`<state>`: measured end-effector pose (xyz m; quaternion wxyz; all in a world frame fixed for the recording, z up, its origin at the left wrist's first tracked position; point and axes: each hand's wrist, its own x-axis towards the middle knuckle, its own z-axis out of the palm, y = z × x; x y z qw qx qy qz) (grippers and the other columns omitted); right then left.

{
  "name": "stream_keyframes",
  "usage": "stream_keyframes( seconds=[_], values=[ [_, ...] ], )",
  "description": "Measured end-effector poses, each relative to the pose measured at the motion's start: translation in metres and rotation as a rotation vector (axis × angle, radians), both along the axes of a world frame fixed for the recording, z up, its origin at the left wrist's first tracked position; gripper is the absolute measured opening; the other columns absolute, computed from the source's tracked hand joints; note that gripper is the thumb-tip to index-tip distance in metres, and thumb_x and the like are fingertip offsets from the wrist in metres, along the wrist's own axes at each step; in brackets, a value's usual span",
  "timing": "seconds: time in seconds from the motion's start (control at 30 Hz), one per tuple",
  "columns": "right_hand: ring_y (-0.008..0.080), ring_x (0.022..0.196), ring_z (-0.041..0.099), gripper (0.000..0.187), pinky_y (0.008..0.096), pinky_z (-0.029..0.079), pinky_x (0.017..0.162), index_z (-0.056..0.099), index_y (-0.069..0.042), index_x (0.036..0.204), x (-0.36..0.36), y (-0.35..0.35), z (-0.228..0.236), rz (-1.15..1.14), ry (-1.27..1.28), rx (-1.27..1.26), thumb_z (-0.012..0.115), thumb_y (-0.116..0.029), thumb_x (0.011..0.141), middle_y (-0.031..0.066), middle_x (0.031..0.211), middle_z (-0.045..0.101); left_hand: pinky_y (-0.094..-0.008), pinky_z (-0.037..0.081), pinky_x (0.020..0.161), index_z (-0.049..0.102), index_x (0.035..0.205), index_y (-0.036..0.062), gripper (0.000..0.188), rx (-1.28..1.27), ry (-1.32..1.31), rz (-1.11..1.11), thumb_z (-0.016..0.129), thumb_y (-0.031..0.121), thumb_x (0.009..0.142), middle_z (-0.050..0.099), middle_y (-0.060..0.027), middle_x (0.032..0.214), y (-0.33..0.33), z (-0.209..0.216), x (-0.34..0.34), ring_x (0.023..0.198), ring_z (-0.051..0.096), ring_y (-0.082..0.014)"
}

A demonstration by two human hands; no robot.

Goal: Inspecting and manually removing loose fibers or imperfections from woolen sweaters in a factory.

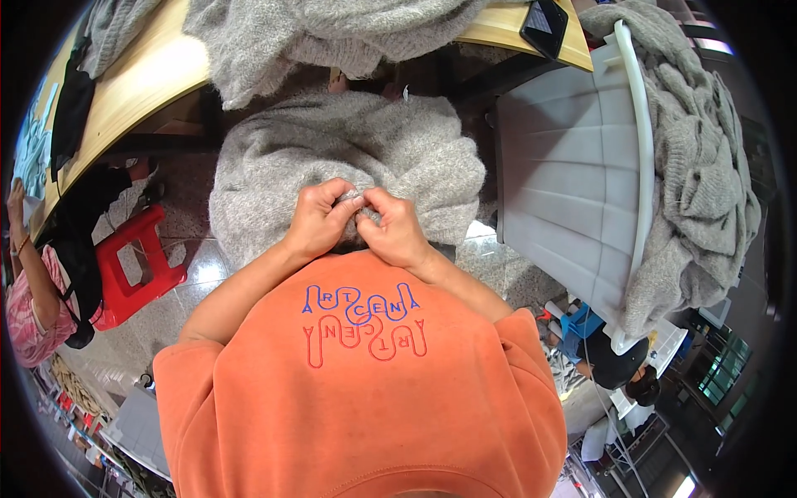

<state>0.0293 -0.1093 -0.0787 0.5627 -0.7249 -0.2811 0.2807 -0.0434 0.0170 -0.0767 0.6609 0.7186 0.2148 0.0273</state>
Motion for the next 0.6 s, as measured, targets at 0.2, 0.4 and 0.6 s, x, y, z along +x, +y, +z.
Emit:
stream_keyframes(
  seconds=[0.2,0.4,0.6],
  values=[
    [0.0415,0.062,0.054,0.016,0.0477,0.042,0.055,0.047,0.002,0.074,0.0019,0.0019,0.0101,0.168,-0.131,-0.295,0.049,-0.014,0.076,0.0229,0.064,0.055,-0.0243,0.038,0.050,0.056,0.076,-0.0011,0.007,0.025,0.003,0.105,0.057,0.006,0.078,0.053,-0.0049,0.060,-0.0063,-0.0057,-0.0020,0.056,0.045,-0.0071],
    [0.0414,0.060,0.053,0.012,0.0475,0.040,0.053,0.044,0.000,0.078,0.0008,0.0009,0.0075,0.196,-0.073,-0.178,0.046,-0.012,0.079,0.0222,0.061,0.053,-0.0238,0.037,0.048,0.055,0.077,-0.0008,0.008,0.060,-0.072,0.147,0.057,0.007,0.079,0.052,-0.0033,0.059,-0.0072,-0.0024,-0.0023,0.055,0.042,-0.0064],
    [0.0386,0.056,0.053,0.009,0.0436,0.040,0.049,0.044,-0.001,0.074,0.0011,-0.0024,0.0076,0.159,-0.084,-0.126,0.049,-0.009,0.076,0.0201,0.059,0.051,-0.0203,0.037,0.052,0.055,0.074,0.0009,0.008,-0.360,-0.056,0.117,0.054,0.005,0.081,0.055,0.0021,0.067,-0.0022,-0.0033,-0.0016,0.058,0.044,-0.0042]
  ],
)
